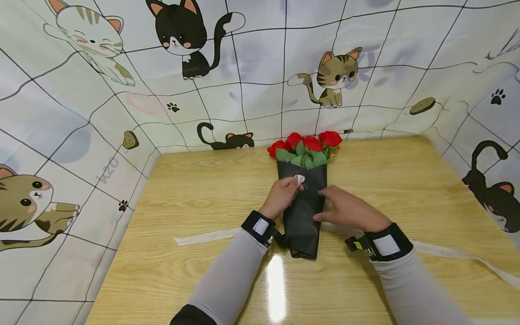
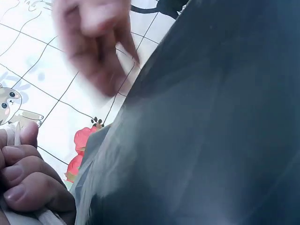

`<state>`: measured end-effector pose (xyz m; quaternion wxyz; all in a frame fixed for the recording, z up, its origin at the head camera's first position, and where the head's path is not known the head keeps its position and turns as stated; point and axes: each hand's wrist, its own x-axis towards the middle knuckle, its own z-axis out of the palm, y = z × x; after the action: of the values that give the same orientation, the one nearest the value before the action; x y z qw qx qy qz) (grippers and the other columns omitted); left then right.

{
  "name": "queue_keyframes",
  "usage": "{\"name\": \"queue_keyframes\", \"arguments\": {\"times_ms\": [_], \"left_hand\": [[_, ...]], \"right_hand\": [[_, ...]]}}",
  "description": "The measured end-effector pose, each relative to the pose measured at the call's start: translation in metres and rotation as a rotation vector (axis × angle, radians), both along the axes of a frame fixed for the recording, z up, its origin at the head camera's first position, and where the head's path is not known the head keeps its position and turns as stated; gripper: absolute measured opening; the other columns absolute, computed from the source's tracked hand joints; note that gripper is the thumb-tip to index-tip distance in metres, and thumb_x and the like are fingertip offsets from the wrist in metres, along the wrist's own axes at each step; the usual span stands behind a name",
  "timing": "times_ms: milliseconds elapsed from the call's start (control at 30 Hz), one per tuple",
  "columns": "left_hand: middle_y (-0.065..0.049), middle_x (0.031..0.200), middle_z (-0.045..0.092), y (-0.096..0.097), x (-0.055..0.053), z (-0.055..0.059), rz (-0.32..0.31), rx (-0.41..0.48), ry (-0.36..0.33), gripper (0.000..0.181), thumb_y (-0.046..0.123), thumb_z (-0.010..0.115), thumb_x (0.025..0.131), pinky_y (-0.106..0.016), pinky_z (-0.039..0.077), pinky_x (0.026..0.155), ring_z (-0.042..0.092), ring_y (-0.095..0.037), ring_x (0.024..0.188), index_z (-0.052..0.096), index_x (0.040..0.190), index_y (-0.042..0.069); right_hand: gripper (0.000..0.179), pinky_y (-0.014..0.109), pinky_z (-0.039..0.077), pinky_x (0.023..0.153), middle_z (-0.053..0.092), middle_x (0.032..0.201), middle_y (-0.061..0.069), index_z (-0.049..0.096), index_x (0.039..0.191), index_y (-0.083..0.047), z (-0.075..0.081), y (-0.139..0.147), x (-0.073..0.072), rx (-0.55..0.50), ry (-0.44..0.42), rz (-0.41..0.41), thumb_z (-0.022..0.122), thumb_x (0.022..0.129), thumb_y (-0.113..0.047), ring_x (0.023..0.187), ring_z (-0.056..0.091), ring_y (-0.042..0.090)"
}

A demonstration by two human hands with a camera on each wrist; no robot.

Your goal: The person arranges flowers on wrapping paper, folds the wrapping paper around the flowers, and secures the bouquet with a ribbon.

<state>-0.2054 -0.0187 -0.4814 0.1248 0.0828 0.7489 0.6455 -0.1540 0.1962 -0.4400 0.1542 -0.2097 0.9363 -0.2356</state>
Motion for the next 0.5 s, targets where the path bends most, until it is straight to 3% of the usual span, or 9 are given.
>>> {"name": "queue_keyframes", "arguments": {"times_ms": [33, 100, 200, 367, 500], "left_hand": [[0.003, 0.065, 0.046, 0.000, 0.000, 0.000, 0.003, 0.000, 0.001, 0.044, 0.039, 0.049, 0.110, -0.024, 0.032, 0.048, 0.038, -0.011, 0.052, 0.072, 0.096, 0.004], [0.003, 0.066, 0.046, 0.000, 0.000, 0.001, 0.010, -0.001, 0.005, 0.045, 0.039, 0.049, 0.110, -0.023, 0.033, 0.049, 0.039, -0.011, 0.053, 0.073, 0.097, 0.003], [0.003, 0.066, 0.046, -0.001, -0.001, 0.003, 0.019, 0.016, 0.005, 0.045, 0.038, 0.049, 0.110, -0.023, 0.033, 0.049, 0.039, -0.011, 0.054, 0.072, 0.098, 0.002], [0.004, 0.066, 0.046, -0.001, -0.001, 0.005, 0.023, 0.028, 0.026, 0.044, 0.038, 0.048, 0.110, -0.023, 0.033, 0.051, 0.040, -0.010, 0.056, 0.073, 0.099, 0.004], [0.004, 0.065, 0.046, 0.001, -0.001, 0.002, 0.013, -0.018, 0.055, 0.043, 0.038, 0.048, 0.111, -0.024, 0.034, 0.055, 0.041, -0.012, 0.059, 0.075, 0.101, 0.006]], "right_hand": [[0.061, 0.049, 0.056, 0.090, 0.067, 0.118, 0.021, 0.067, 0.124, 0.006, 0.003, 0.005, 0.001, 0.011, -0.017, -0.021, 0.083, 0.087, -0.039, 0.106, 0.066, 0.034], [0.038, 0.038, 0.052, 0.069, 0.064, 0.090, 0.007, 0.072, 0.099, -0.003, 0.007, 0.014, 0.004, 0.062, -0.058, -0.037, 0.086, 0.083, -0.034, 0.079, 0.061, 0.021], [0.026, 0.030, 0.038, 0.059, 0.053, 0.072, -0.003, 0.065, 0.078, -0.012, 0.004, 0.018, 0.008, 0.120, -0.119, -0.015, 0.086, 0.082, -0.026, 0.064, 0.047, 0.013], [0.019, 0.029, 0.039, 0.060, 0.053, 0.070, -0.004, 0.062, 0.077, -0.014, -0.004, 0.018, 0.005, 0.123, -0.016, 0.025, 0.073, 0.092, -0.015, 0.064, 0.048, 0.012], [0.014, 0.029, 0.041, 0.062, 0.057, 0.073, -0.003, 0.061, 0.087, -0.012, -0.009, 0.030, -0.006, 0.014, -0.020, -0.054, 0.061, 0.101, -0.014, 0.065, 0.050, 0.013]]}}
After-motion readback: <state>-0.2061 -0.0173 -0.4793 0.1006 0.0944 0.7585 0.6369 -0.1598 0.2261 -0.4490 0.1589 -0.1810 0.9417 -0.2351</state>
